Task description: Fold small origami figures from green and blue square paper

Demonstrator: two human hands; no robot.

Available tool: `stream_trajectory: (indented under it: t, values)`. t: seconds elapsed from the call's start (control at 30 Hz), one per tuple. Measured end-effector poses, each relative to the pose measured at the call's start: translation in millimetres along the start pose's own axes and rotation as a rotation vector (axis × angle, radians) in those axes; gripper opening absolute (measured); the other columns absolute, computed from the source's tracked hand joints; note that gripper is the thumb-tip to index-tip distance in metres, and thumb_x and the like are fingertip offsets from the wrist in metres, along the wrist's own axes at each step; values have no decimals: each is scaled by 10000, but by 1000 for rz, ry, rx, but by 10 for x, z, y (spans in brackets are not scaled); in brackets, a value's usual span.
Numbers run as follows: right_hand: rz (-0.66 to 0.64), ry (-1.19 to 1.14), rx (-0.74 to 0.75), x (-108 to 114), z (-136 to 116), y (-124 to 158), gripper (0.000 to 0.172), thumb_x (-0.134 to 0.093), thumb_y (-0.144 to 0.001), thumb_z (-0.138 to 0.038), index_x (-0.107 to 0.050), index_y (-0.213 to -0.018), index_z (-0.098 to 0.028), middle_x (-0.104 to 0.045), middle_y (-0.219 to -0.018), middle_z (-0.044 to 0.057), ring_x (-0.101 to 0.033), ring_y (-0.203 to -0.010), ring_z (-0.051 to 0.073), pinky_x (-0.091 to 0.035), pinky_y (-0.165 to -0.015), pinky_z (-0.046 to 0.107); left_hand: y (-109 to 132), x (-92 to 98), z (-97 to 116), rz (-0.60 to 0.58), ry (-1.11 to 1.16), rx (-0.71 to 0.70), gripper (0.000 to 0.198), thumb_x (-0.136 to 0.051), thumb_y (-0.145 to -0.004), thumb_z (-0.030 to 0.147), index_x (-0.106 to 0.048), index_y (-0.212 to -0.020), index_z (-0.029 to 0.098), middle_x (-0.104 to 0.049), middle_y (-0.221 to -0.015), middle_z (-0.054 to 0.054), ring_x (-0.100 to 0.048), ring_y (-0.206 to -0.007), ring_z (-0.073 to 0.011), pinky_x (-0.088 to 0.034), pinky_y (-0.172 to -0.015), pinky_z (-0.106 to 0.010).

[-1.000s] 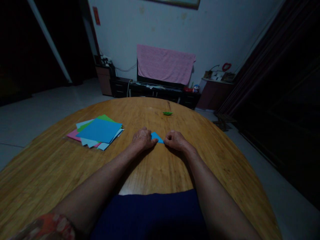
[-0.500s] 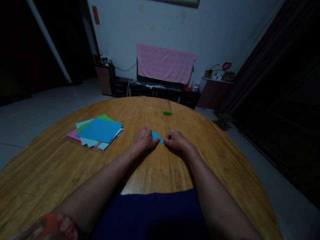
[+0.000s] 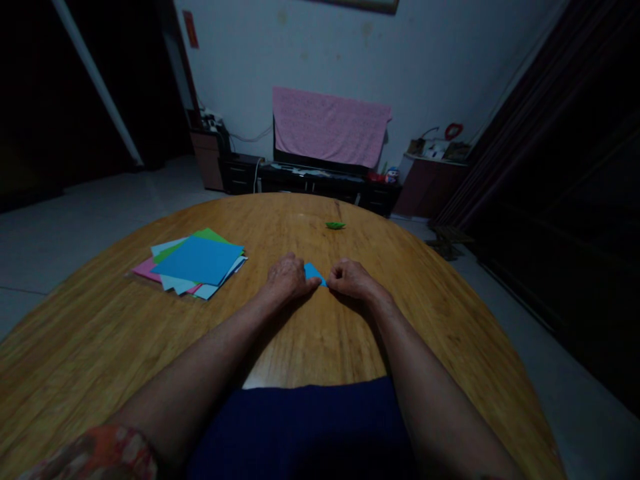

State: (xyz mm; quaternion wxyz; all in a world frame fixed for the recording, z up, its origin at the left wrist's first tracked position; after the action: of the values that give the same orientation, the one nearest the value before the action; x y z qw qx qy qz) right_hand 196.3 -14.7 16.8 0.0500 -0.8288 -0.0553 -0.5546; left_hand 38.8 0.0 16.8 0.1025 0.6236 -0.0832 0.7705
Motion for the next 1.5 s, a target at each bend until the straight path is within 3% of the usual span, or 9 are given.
stream_trajectory:
  t: [0.23,0.7,1.0,1.5]
  values:
    - [11,-85,7,-17,84,-22,220,-532,-783,-228,-638,-609,-145,-569,-607,6,-497,-580,104,-321,-524,212,5,-15,0,13,2,-21,581,-507,-747,622,-653,-1061,155,-610,-1138,-160,-581,-1078,-307,-478,-882,-375]
    - [80,10,6,-64,29,-23,183,-578,-764,-251,-666,-642,-147,-603,-716,27,-512,-629,105,-334,-561,209,6,-17,-8,25,-12,-16,582,-495,-741,655,-657,-1042,184,-612,-1152,-146,-584,-1086,-307,-474,-864,-348]
    - [59,42,-31,-99,32,-48,168,-607,-754,-286,-685,-682,-156,-604,-749,30,-518,-671,119,-336,-563,207,29,2,8,-3,-14,-12,603,-484,-758,652,-642,-1075,164,-598,-1172,-156,-565,-1123,-306,-466,-895,-347]
    - [78,-24,-24,-137,38,-35,136,-641,-754,-314,-690,-746,-188,-584,-830,30,-525,-803,150,-377,-685,235,-38,19,-80,-37,34,-35,393,-505,-769,445,-681,-980,165,-640,-1098,-149,-615,-1022,-284,-488,-845,-355]
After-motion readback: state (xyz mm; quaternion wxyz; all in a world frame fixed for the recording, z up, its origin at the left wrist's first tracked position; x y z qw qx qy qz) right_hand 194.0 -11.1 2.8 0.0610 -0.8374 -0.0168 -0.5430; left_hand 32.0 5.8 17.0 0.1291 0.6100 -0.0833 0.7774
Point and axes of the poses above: each hand's wrist, its own y-axis away from the middle knuckle, its own x-axis out of the back of the hand, z = x × y, the point moved 4 cm from there along -y, towards the middle knuckle
